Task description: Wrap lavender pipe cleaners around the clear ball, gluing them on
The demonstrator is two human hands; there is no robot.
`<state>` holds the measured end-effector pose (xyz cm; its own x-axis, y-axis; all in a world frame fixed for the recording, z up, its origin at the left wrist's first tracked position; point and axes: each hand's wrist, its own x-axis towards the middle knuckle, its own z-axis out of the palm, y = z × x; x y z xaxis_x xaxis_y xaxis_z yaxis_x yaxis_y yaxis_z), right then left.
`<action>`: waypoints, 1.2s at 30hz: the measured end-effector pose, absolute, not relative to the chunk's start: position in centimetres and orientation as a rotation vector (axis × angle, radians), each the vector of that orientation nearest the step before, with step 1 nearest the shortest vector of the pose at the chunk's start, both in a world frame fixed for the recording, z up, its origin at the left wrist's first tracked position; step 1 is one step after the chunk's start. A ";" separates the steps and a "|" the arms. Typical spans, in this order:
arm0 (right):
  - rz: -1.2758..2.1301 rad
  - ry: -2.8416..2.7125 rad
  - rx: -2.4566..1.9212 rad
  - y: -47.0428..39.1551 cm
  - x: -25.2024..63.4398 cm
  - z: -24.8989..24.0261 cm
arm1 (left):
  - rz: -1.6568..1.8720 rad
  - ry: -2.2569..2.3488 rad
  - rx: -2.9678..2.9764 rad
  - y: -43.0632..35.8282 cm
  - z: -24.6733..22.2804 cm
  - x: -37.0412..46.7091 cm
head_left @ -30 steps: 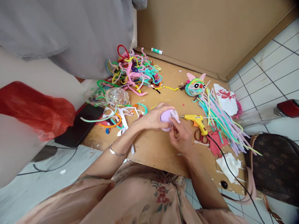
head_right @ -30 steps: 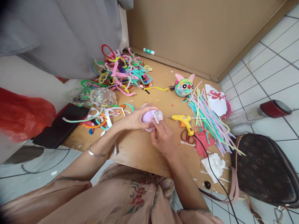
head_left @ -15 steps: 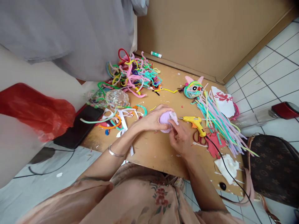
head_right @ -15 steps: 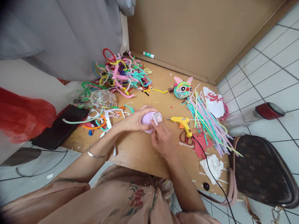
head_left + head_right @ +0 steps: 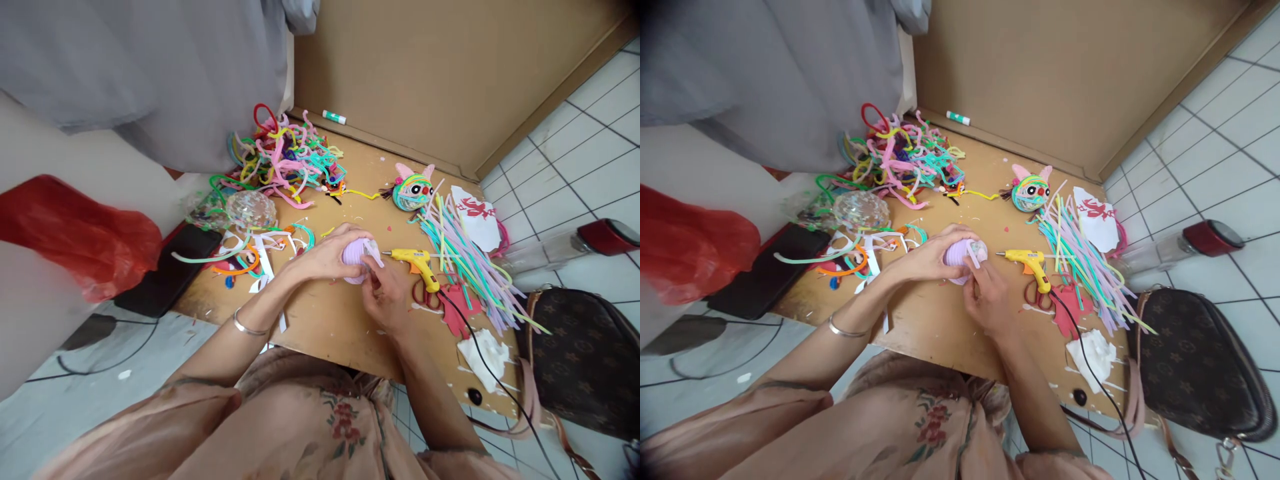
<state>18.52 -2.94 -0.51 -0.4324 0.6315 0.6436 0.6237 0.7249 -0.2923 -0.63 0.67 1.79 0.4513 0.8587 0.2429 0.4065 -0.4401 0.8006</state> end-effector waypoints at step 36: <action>0.115 -2.029 -0.930 -3.0 18.5 -1.4 | 0.867 1.043 2.025 0.9 1.6 -0.7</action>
